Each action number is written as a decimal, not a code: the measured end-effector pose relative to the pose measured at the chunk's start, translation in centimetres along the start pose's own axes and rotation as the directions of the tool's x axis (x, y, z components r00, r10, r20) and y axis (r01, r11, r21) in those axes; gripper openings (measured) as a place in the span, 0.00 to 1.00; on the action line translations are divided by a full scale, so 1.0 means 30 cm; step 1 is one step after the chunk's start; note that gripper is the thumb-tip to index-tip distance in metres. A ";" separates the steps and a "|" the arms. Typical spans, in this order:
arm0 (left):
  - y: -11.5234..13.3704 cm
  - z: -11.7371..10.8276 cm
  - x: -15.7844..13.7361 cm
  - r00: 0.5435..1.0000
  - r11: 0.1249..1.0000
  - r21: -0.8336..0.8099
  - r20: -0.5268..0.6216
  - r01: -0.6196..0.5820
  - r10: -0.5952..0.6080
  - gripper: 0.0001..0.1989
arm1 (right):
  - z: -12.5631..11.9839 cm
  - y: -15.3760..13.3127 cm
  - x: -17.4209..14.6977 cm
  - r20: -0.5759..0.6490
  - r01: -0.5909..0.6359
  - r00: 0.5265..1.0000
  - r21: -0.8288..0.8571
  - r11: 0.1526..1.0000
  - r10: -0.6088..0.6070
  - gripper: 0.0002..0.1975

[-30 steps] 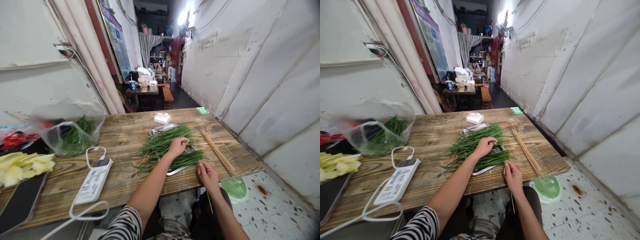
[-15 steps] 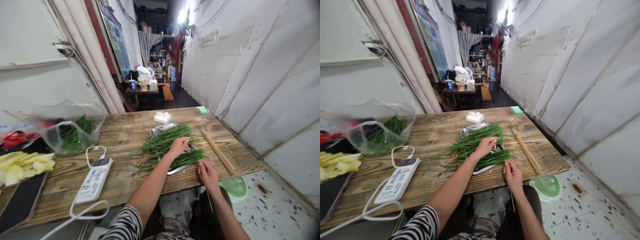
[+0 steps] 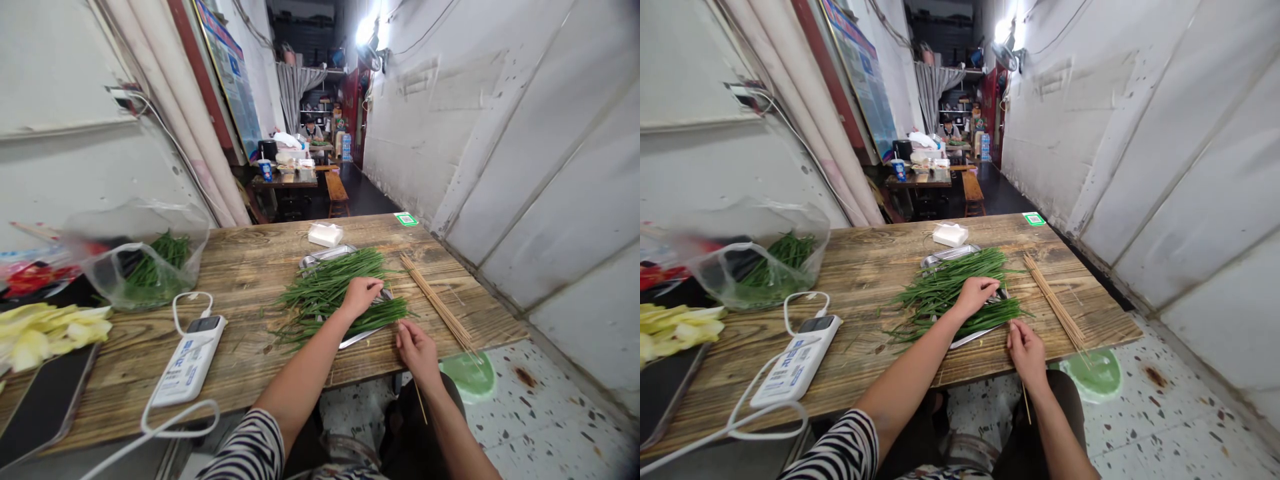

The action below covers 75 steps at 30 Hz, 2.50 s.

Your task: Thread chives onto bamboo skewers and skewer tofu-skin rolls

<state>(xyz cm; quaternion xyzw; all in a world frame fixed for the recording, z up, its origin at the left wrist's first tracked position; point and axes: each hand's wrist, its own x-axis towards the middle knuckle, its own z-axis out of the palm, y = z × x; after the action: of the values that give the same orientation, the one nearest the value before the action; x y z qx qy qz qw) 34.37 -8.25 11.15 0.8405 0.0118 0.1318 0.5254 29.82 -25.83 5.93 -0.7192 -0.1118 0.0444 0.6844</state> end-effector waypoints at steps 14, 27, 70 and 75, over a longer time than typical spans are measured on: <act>-0.005 0.004 -0.001 1.000 0.998 -0.063 -0.017 0.024 -0.025 0.13 | 0.000 -0.016 -0.001 0.009 0.014 1.000 -0.010 1.000 -0.014 0.21; -0.007 0.005 0.003 0.999 0.998 -0.067 -0.040 -0.017 0.014 0.13 | -0.001 -0.007 0.002 0.014 0.008 1.000 0.012 1.000 -0.008 0.20; -0.020 0.005 0.007 0.999 0.997 -0.068 -0.045 -0.023 0.020 0.13 | -0.004 -0.013 0.004 0.034 -0.009 0.999 -0.006 1.000 0.010 0.21; -0.025 0.006 0.009 0.999 0.997 -0.067 -0.043 -0.029 0.026 0.13 | -0.001 -0.018 0.004 0.019 -0.024 1.000 0.001 1.000 0.023 0.23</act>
<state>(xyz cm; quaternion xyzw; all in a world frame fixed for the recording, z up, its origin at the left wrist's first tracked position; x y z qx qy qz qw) 34.77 -8.03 10.47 0.8193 0.0069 0.1572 0.5513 29.90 -25.82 6.48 -0.7196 -0.1097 0.0592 0.6830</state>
